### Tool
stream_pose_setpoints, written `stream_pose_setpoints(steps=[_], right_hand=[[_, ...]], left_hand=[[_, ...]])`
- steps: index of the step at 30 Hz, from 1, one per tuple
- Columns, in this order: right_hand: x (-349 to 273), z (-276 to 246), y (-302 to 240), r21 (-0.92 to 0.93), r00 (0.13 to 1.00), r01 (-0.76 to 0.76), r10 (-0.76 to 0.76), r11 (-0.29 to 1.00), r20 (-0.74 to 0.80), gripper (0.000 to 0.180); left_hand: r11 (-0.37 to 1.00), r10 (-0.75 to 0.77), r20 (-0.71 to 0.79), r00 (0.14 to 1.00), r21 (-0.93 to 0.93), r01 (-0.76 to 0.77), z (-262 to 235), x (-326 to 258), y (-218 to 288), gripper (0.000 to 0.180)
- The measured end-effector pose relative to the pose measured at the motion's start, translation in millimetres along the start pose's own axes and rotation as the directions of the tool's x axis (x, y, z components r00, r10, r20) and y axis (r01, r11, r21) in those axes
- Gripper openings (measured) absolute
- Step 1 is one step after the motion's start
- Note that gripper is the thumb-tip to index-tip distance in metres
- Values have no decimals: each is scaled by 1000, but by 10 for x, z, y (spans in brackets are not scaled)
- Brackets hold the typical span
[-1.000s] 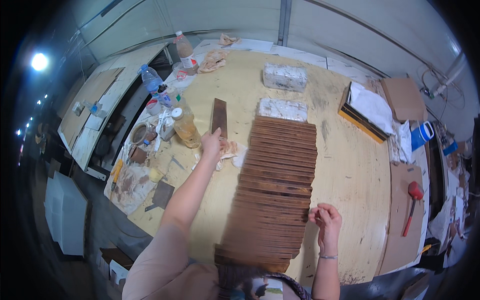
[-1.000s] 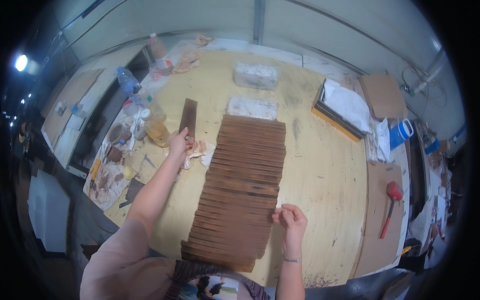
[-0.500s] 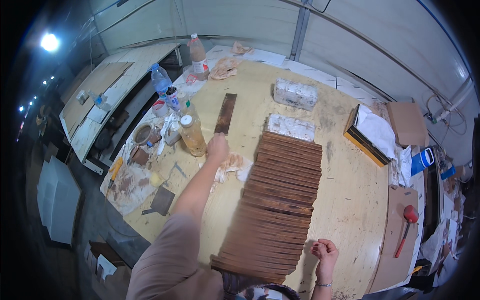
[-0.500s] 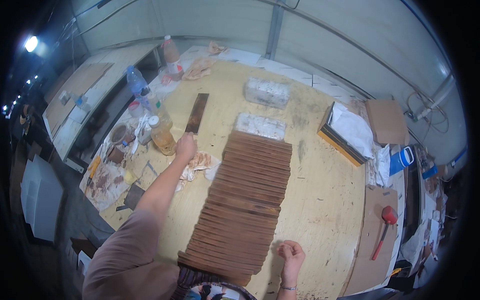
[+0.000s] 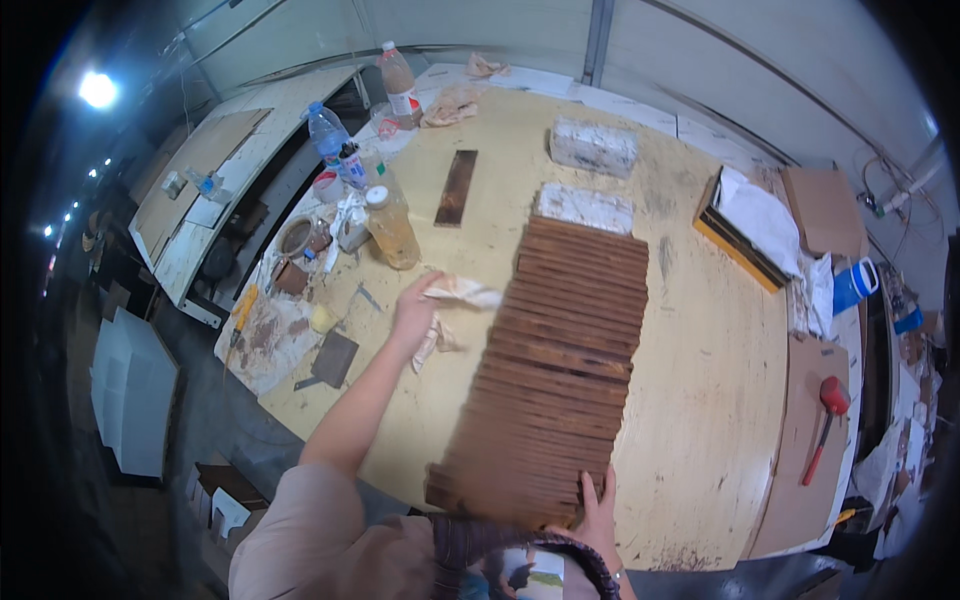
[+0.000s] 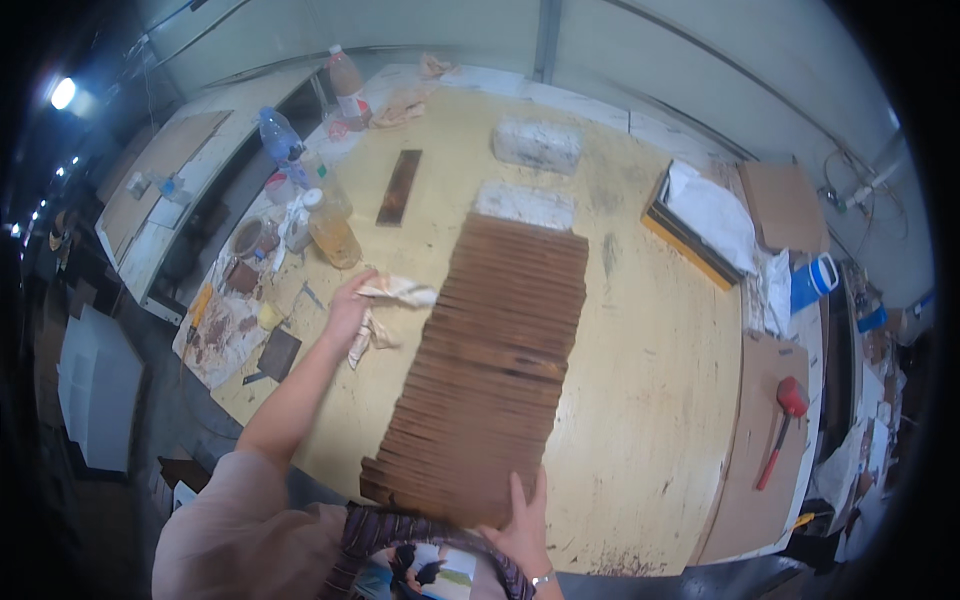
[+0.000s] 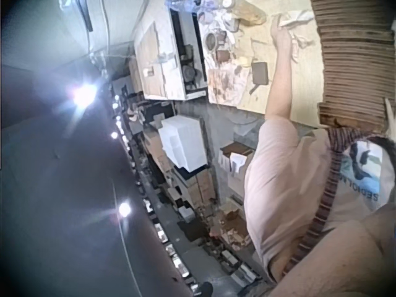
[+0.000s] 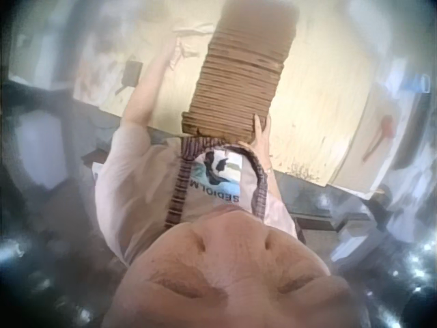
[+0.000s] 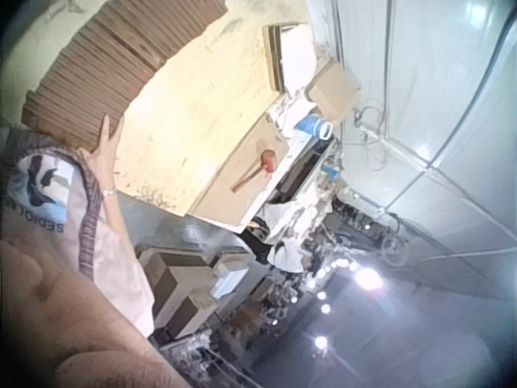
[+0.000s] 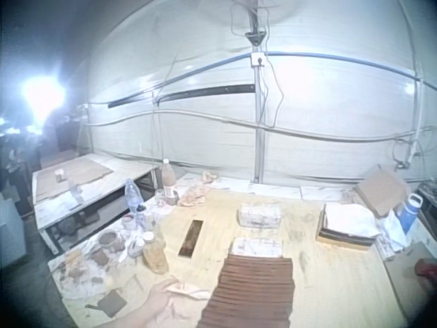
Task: The person wipes a series of wooden slats with a cloth, applies liquid from a bottle, and then rubs the surfaces using a sanding block. They lift a wooden slat to observe it before continuing to sand the others on the work table.
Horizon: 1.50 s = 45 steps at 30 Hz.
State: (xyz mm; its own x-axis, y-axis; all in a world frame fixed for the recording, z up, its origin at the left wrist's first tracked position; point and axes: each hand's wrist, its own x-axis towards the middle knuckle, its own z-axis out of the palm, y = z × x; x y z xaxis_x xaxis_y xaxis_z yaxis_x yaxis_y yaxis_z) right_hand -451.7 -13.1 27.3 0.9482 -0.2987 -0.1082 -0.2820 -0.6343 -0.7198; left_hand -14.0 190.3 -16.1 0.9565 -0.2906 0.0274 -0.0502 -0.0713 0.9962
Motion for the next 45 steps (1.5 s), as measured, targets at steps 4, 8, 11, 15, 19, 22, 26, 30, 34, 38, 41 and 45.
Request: stream_pose_setpoints(steps=[4, 8, 11, 15, 19, 22, 26, 30, 34, 38, 41, 45], right_hand=[[-20, 159, 49, 41, 997, -63, 65, 997, -50, 115], [-44, 233, 101, 155, 993, -6, 24, 988, -114, 111], [-32, 246, 158, 165, 991, 29, -7, 986, -131, 110], [-38, 256, 200, 166, 987, 80, -54, 983, -152, 113], [-56, 259, 206, 190, 985, 80, -48, 979, -166, 116], [-63, 227, 229, 149, 986, 106, -84, 983, -146, 115], [-160, 130, 297, 137, 995, 67, -56, 988, -86, 128], [-261, 119, 374, 86, 994, 97, -92, 992, -62, 126], [-202, 158, 476, 138, 987, 138, -125, 981, -100, 119], [-136, 201, 508, 251, 981, 158, -122, 955, -153, 113], [-140, 238, 461, 295, 983, 124, -77, 947, -167, 113], [-132, 266, 410, 291, 983, 52, 3, 955, -185, 115]], left_hand=[[800, -330, 111, 938, -494, 340, -22, -497, 608, 32], [879, -218, 346, 913, -337, 338, 567, -1419, 1210, 34], [768, 360, 561, 746, 276, -578, 1138, -2150, 1210, 38], [720, 230, 721, 654, 326, -612, 952, -2348, 841, 37], [660, 247, 270, 931, 656, -366, 44, -1835, 575, 32], [360, 329, 189, 925, 880, -308, -331, -1888, 522, 45], [831, -23, -40, 999, 555, 41, -175, -2595, 416, 65], [960, -258, -25, 966, 109, 259, 194, -3149, 188, 92], [990, -142, -22, 990, 8, 142, 342, -3184, 55, 100], [991, -130, -70, 989, -25, 128, 355, -3068, 92, 101], [966, -222, -38, 974, -147, 214, 390, -3062, 161, 98], [973, -210, -56, 976, -115, 202, 476, -3113, 234, 91]])
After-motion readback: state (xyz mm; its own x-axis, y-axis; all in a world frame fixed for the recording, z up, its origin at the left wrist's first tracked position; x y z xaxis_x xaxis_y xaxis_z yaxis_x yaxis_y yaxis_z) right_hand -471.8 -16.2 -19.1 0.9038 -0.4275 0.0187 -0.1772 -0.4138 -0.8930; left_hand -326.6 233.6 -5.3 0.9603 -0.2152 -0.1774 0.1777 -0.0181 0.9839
